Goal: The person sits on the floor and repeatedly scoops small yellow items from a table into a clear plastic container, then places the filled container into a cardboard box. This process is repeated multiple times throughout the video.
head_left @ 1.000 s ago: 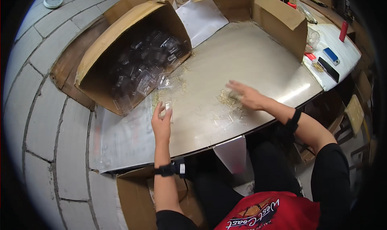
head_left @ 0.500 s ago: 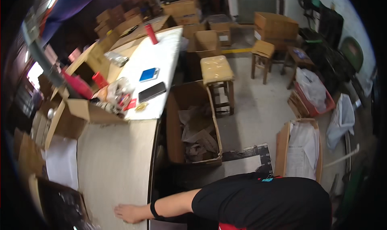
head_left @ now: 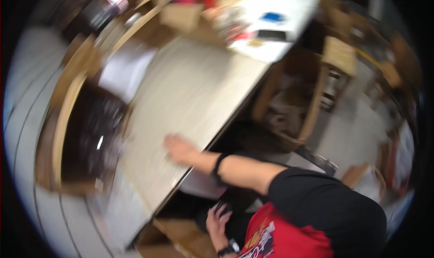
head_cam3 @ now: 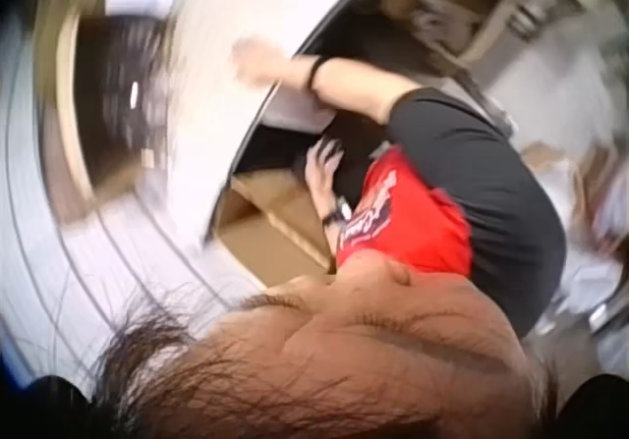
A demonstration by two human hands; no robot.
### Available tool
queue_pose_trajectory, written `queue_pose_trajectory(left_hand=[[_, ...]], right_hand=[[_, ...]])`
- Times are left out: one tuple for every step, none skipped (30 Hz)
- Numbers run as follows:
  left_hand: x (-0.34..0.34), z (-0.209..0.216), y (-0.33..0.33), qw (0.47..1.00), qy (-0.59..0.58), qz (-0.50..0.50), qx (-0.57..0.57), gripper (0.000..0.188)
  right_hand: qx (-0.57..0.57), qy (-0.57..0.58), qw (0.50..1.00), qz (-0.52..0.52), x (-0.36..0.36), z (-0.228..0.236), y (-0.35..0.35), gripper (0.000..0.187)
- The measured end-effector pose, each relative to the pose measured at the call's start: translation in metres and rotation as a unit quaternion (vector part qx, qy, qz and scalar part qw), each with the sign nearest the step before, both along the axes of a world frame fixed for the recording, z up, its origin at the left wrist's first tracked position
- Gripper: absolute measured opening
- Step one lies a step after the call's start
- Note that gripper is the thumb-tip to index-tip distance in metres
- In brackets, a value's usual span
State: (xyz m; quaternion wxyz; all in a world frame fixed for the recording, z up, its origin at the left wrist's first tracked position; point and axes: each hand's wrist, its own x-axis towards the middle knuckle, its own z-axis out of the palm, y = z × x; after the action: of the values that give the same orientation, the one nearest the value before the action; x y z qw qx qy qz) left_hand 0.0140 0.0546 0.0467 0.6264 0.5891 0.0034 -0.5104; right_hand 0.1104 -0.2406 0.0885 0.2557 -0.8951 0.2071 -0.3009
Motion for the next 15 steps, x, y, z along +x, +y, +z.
queue_pose_trajectory(left_hand=[[0.012,-0.018,0.003,0.998,0.048,-0.049,0.008,0.057],[0.012,-0.024,-0.007,0.995,0.067,-0.069,0.016,0.063],[0.010,-0.029,-0.022,0.992,0.069,-0.106,0.007,0.070],[0.012,-0.032,-0.033,0.990,0.087,-0.111,-0.010,0.074],[0.009,-0.030,-0.039,0.994,0.078,-0.076,0.016,0.076],[0.015,-0.044,-0.044,0.988,0.097,-0.103,-0.061,0.078],[0.018,-0.056,-0.050,0.986,0.113,-0.090,-0.088,0.079],[0.016,-0.044,-0.054,0.987,0.123,-0.068,-0.080,0.077],[0.017,-0.044,-0.054,0.983,0.131,-0.064,-0.111,0.076],[0.013,-0.048,-0.051,0.978,0.144,-0.058,-0.140,0.075],[0.015,-0.050,-0.049,0.976,0.150,-0.050,-0.152,0.075],[0.012,-0.052,-0.048,0.972,0.162,-0.044,-0.163,0.075],[0.012,-0.056,-0.047,0.970,0.172,-0.034,-0.171,0.075],[0.011,-0.060,-0.045,0.969,0.173,-0.035,-0.171,0.073],[0.008,-0.059,-0.048,0.971,0.172,-0.039,-0.162,0.072]], right_hand=[[0.003,0.030,1.000,0.001,-0.003,0.019,0.012,0.055],[-0.012,0.048,0.999,0.010,-0.007,0.027,0.017,0.059],[-0.027,0.065,0.997,0.008,-0.013,0.028,0.022,0.059],[-0.047,0.086,0.995,0.020,-0.023,0.032,0.032,0.061],[-0.063,0.094,0.993,0.020,-0.029,0.034,0.052,0.062],[-0.084,0.104,0.991,0.004,-0.038,0.037,0.063,0.063],[-0.092,0.112,0.989,0.016,-0.050,0.043,0.075,0.064],[-0.096,0.124,0.987,0.024,-0.061,0.044,0.087,0.065],[-0.109,0.127,0.986,0.025,-0.071,0.048,0.098,0.062],[-0.119,0.135,0.983,0.041,-0.080,0.049,0.103,0.060],[-0.129,0.141,0.980,0.058,-0.086,0.053,0.107,0.058],[-0.138,0.153,0.976,0.071,-0.097,0.057,0.106,0.056],[-0.120,0.142,0.979,0.089,-0.107,0.063,0.106,0.049],[-0.100,0.136,0.980,0.106,-0.117,0.068,0.104,0.043],[-0.109,0.105,0.982,0.115,-0.129,0.077,0.100,0.042]])
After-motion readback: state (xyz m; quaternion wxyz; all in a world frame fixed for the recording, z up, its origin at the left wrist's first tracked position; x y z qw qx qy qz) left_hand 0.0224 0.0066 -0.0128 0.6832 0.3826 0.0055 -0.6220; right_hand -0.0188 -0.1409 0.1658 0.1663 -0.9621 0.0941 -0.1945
